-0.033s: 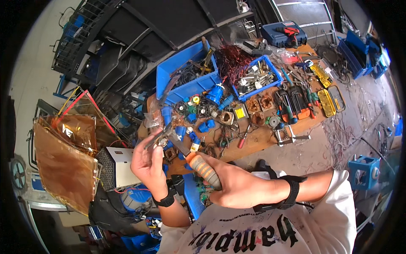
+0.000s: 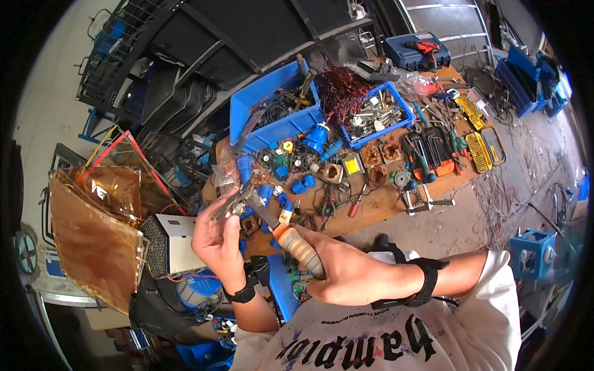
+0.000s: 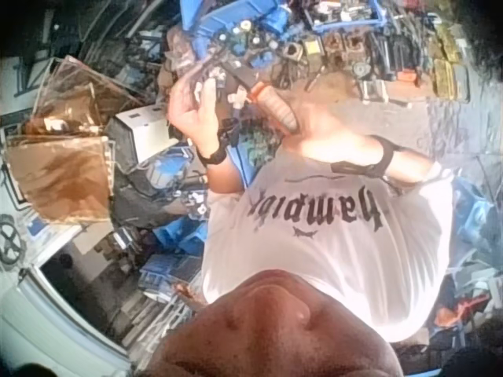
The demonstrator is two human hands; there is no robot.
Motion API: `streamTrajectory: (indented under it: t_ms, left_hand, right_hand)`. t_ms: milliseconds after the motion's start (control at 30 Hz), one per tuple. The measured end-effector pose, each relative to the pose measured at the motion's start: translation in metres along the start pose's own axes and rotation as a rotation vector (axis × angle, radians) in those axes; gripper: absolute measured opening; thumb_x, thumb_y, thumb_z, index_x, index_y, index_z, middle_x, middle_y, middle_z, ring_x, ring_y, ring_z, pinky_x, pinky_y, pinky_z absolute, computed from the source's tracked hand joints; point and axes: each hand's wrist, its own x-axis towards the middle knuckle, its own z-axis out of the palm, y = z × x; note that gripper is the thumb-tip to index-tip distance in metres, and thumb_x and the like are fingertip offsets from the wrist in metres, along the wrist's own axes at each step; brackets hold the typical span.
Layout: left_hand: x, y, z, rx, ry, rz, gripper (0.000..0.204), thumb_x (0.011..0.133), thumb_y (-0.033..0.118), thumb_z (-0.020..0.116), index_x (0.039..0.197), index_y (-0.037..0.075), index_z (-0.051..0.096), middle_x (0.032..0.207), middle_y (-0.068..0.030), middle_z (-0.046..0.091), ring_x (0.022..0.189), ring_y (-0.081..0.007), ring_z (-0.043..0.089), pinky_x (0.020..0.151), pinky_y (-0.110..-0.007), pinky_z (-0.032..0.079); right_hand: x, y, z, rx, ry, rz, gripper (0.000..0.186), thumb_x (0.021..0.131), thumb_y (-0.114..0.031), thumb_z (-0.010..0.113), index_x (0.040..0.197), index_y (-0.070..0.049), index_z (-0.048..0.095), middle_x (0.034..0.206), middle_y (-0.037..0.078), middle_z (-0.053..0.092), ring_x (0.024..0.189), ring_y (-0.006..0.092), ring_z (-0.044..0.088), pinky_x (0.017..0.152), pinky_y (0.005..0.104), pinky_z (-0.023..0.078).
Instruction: The person holds a small, circular electronic component with wires and uses a pair of orange-handled pliers to strip the insulation from the wire ends. They repeatedly adjust the component and the pliers to access different sections of the wires, performing the stripping action multiple times throughout the clip.
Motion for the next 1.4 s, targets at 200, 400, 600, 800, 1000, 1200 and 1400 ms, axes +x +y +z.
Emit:
streamTrajectory:
  t_ms: [200, 400, 600, 800, 1000, 1200, 1400]
  left_hand:
    - [-0.002, -0.001, -0.010, -0.055, 0.013, -0.027, 0.025, 0.083, -0.006, 0.066, 0.107, -0.007, 0.060, 0.113, -0.0234, 0.066, 0.108, -0.0277, 0.064, 0.095, -0.037, 0.050]
    - [-0.002, 0.004, -0.010, -0.082, 0.005, 0.047, 0.024, 0.083, -0.008, 0.068, 0.105, -0.006, 0.059, 0.112, -0.0250, 0.066, 0.107, -0.0302, 0.064, 0.093, -0.040, 0.052]
    - [-0.003, 0.011, -0.008, -0.030, 0.009, 0.090, 0.024, 0.081, -0.009, 0.070, 0.103, -0.005, 0.061, 0.108, -0.0230, 0.068, 0.105, -0.0322, 0.066, 0.094, -0.041, 0.052]
    - [-0.002, 0.005, -0.007, -0.103, 0.008, 0.047, 0.025, 0.082, -0.009, 0.068, 0.105, -0.006, 0.061, 0.110, -0.0238, 0.067, 0.107, -0.0319, 0.065, 0.093, -0.041, 0.052]
    - [-0.003, 0.001, -0.008, -0.070, -0.001, 0.003, 0.027, 0.083, -0.007, 0.068, 0.110, -0.007, 0.062, 0.114, -0.0228, 0.067, 0.109, -0.0292, 0.065, 0.093, -0.038, 0.052]
    - [0.004, 0.002, -0.005, 0.109, -0.033, -0.005, 0.026, 0.088, -0.002, 0.064, 0.114, -0.007, 0.065, 0.114, -0.0182, 0.069, 0.108, -0.0239, 0.066, 0.093, -0.034, 0.051]
    - [0.004, 0.004, -0.001, 0.296, 0.005, 0.011, 0.022, 0.092, 0.003, 0.062, 0.112, -0.005, 0.067, 0.109, -0.0165, 0.071, 0.101, -0.0219, 0.068, 0.089, -0.032, 0.052]
  right_hand:
    - [0.004, 0.005, 0.005, -0.015, 0.012, 0.017, 0.082, 0.073, -0.006, 0.058, 0.146, 0.006, 0.024, 0.131, 0.025, 0.050, 0.125, 0.0338, 0.049, 0.105, 0.0374, 0.038]
    - [0.006, 0.019, 0.009, -0.152, 0.076, -0.090, 0.084, 0.073, -0.004, 0.059, 0.147, 0.009, 0.021, 0.139, 0.028, 0.042, 0.134, 0.0384, 0.040, 0.110, 0.0396, 0.034]
    - [0.006, 0.020, 0.011, -0.170, 0.106, -0.078, 0.084, 0.072, -0.001, 0.057, 0.148, 0.005, 0.022, 0.135, 0.027, 0.046, 0.130, 0.0385, 0.045, 0.108, 0.0402, 0.035]
    - [0.014, 0.027, 0.014, -0.204, 0.206, -0.086, 0.066, 0.083, -0.005, 0.060, 0.143, 0.000, 0.033, 0.115, 0.025, 0.060, 0.111, 0.0397, 0.058, 0.095, 0.0426, 0.045]
    - [0.019, 0.021, 0.012, -0.232, 0.225, -0.036, 0.052, 0.088, -0.009, 0.062, 0.134, 0.000, 0.040, 0.100, 0.024, 0.063, 0.093, 0.0393, 0.064, 0.079, 0.0443, 0.049]
    - [0.028, 0.036, 0.014, -0.236, 0.295, -0.124, 0.048, 0.086, -0.006, 0.061, 0.130, 0.000, 0.042, 0.097, 0.023, 0.063, 0.089, 0.0400, 0.064, 0.076, 0.0443, 0.049]
    - [0.033, 0.042, 0.014, -0.237, 0.287, -0.123, 0.047, 0.086, -0.005, 0.060, 0.130, -0.001, 0.043, 0.098, 0.022, 0.062, 0.091, 0.0410, 0.064, 0.077, 0.0439, 0.050]
